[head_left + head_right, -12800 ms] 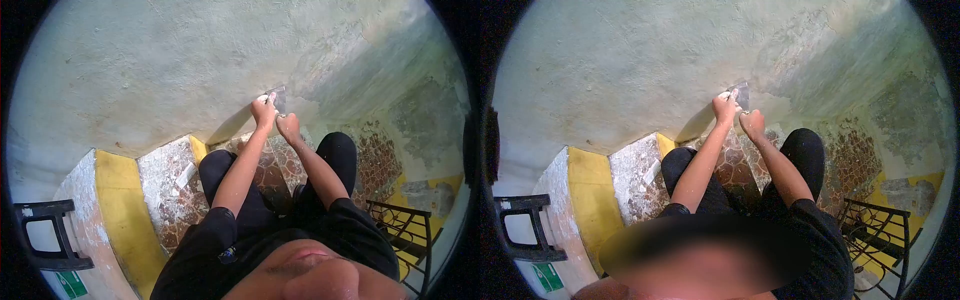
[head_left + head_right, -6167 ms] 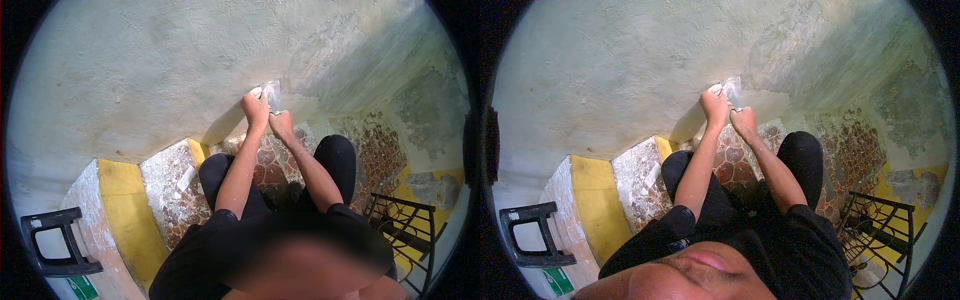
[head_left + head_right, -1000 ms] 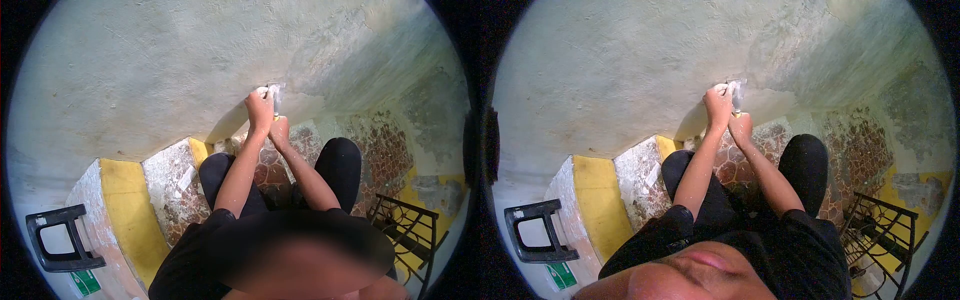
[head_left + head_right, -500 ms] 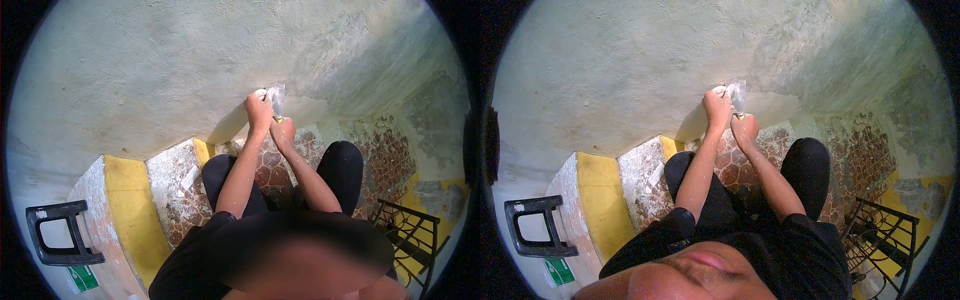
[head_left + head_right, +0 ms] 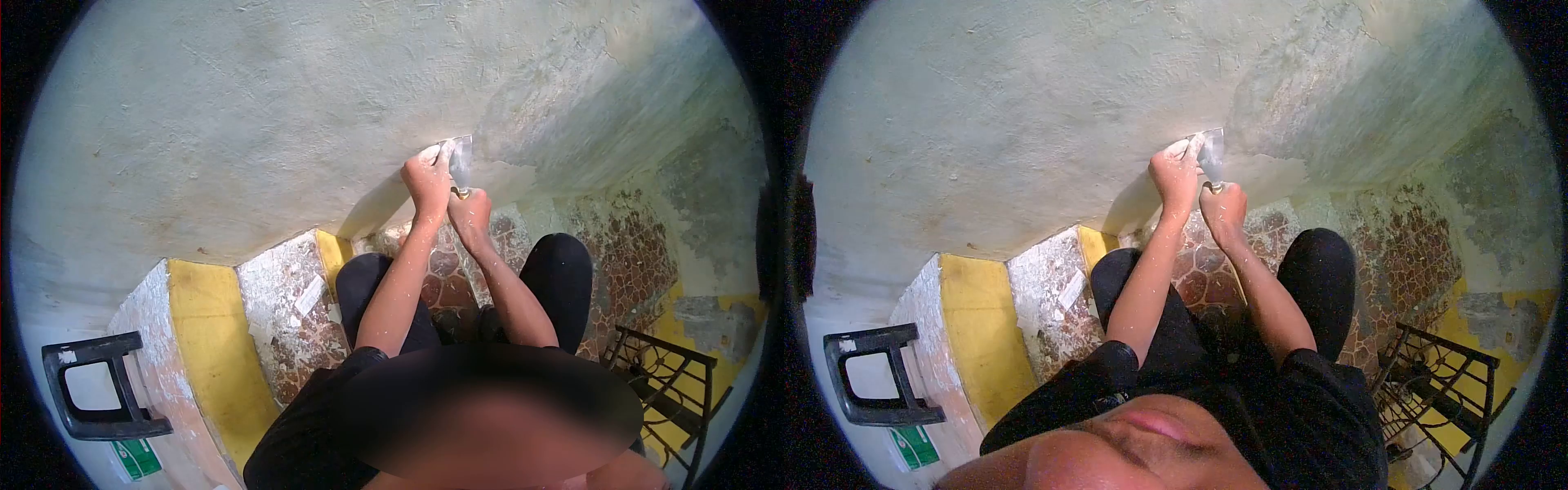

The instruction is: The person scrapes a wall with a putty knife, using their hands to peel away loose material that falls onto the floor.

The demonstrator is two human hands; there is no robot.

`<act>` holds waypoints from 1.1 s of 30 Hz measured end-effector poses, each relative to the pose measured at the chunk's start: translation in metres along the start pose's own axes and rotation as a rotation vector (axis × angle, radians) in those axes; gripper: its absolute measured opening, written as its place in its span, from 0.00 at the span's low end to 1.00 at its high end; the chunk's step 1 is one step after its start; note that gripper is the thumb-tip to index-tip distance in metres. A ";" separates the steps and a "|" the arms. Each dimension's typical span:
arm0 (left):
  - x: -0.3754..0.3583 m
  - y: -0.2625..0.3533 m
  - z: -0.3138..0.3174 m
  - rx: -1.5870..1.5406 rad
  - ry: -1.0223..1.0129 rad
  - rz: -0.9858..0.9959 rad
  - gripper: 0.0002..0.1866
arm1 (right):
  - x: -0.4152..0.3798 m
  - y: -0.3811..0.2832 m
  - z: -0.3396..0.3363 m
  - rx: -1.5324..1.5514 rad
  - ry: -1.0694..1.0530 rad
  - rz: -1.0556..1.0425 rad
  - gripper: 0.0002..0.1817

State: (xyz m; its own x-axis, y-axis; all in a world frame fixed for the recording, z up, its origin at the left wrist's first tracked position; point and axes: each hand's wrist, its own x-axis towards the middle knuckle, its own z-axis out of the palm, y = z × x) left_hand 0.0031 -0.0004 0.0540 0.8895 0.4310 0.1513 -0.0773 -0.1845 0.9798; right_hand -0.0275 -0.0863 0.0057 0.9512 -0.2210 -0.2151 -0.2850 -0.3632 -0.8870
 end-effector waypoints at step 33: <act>0.002 -0.016 0.006 0.160 -0.194 0.105 0.16 | 0.010 0.021 -0.001 -0.139 0.073 -0.047 0.18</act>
State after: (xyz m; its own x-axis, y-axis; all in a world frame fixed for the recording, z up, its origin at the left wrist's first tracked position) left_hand 0.0090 -0.0014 0.0383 0.9513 0.2273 0.2083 -0.1158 -0.3628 0.9246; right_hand -0.0240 -0.0969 -0.0144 0.9542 -0.2641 -0.1403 -0.2590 -0.4953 -0.8292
